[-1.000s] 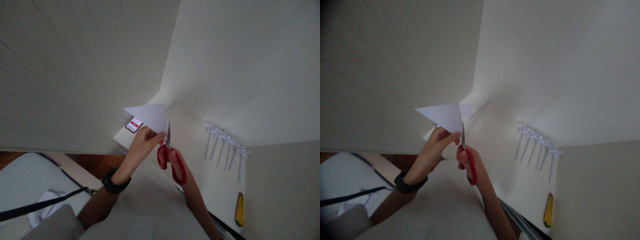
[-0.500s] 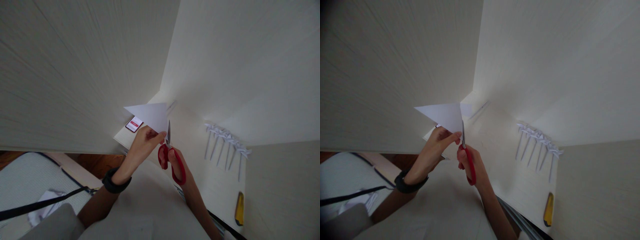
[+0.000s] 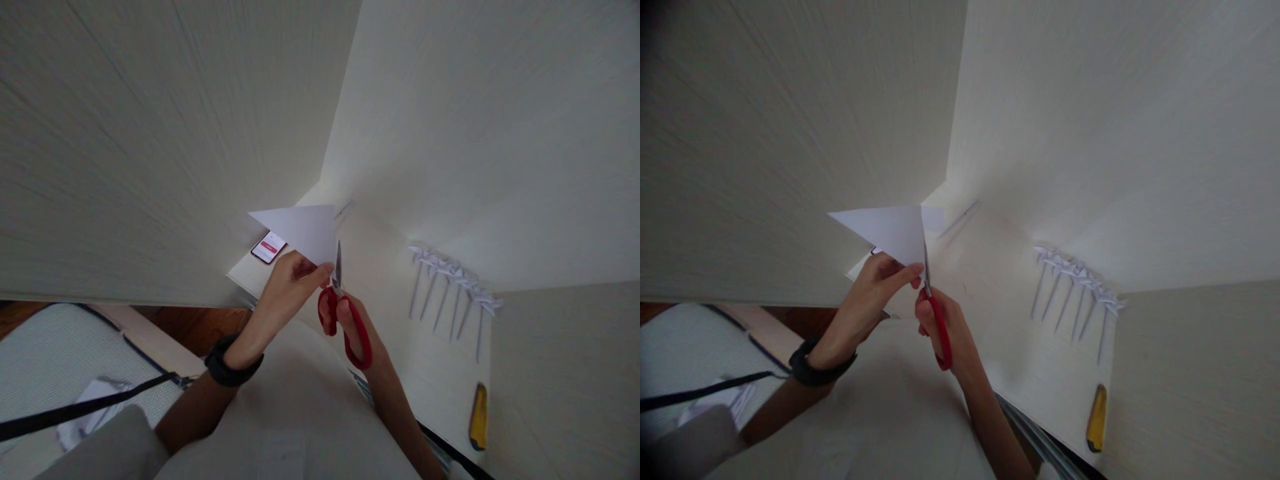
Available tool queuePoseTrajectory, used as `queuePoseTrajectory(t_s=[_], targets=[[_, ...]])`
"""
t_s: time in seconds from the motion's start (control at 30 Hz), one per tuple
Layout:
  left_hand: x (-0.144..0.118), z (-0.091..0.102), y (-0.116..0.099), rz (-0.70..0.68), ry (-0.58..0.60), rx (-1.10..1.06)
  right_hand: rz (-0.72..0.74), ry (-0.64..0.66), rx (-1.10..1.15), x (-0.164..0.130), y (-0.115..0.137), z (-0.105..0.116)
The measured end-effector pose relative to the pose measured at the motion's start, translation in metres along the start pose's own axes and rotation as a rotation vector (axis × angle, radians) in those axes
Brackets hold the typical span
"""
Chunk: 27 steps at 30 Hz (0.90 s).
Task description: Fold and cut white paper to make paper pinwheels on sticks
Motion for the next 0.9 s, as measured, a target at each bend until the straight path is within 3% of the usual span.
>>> queuePoseTrajectory(t_s=[0.57,0.9], targets=[[-0.001,-0.001,-0.001,0.031,0.040,-0.080,-0.050,-0.025,-0.031,-0.002,0.005,-0.002],[0.000,-0.003,0.000,0.022,0.046,-0.206,0.003,-0.032,0.044,-0.004,0.010,-0.007]])
Point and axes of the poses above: each hand's wrist, its own x-axis towards the middle knuckle, its own z-axis out of the back of the hand, y = z × x, the point moved 3 cm from there along x, towards the middle knuckle, and after that the axes turned 3 degrees about -z, right-handed, at the moved point
